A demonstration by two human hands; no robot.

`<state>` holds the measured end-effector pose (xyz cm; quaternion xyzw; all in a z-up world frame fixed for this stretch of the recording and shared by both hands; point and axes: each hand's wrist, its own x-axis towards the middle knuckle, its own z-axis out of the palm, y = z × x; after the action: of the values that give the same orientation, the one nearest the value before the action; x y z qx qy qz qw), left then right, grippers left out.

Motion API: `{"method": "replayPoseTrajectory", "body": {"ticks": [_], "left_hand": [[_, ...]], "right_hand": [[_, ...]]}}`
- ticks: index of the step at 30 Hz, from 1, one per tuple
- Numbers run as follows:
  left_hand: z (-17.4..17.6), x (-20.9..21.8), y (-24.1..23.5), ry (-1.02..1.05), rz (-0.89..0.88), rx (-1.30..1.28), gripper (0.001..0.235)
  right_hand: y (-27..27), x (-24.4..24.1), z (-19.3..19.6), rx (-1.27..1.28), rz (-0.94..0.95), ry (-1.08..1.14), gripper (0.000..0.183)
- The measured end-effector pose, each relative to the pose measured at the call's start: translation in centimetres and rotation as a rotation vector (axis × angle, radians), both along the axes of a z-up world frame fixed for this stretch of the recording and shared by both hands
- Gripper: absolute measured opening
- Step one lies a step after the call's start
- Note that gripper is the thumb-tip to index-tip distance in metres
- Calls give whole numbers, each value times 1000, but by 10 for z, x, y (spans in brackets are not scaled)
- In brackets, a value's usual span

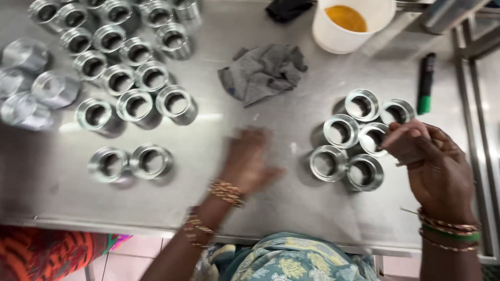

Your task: Cleaning metal cylinders with a cloth, marking them with a pen, and packing them into plastic bags on a fabrication floor.

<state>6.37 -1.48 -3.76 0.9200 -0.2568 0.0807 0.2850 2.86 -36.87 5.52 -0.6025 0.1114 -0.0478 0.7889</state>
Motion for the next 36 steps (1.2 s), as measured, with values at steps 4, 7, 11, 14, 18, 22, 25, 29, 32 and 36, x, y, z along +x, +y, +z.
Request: {"method": "replayPoseTrajectory", "body": {"ticks": [4,7,11,14,18,22,25,29,32,36], "left_hand": [[58,-16,-107,545,-134,151,109],[49,-14,-110,519,-78,107,100],[34,-22,-69,321,-115,-126,88],[43,-36,-52,-182,-184,41,78],[106,-32,-33,585,-5,-149,80],[89,-34,-22,890,381,15,58],[45,-49,-24,291,174,-472,75],[53,-35,-8,456,-70,-209,85],[65,-11,37,536,71,172,92],[78,28,39,532,166,571,95]], "right_hand": [[13,-8,5,44,-6,-11,30],[24,-9,4,-32,61,-11,38],[52,-7,-23,-228,201,221,45],[84,-9,-46,8,379,255,47],[146,1,7,155,386,429,51],[140,-5,-19,189,488,280,51],[138,-2,-17,317,448,303,49],[133,-4,-7,-404,498,326,48],[78,-1,-20,-286,329,250,46],[23,0,7,-45,32,103,41]]}}
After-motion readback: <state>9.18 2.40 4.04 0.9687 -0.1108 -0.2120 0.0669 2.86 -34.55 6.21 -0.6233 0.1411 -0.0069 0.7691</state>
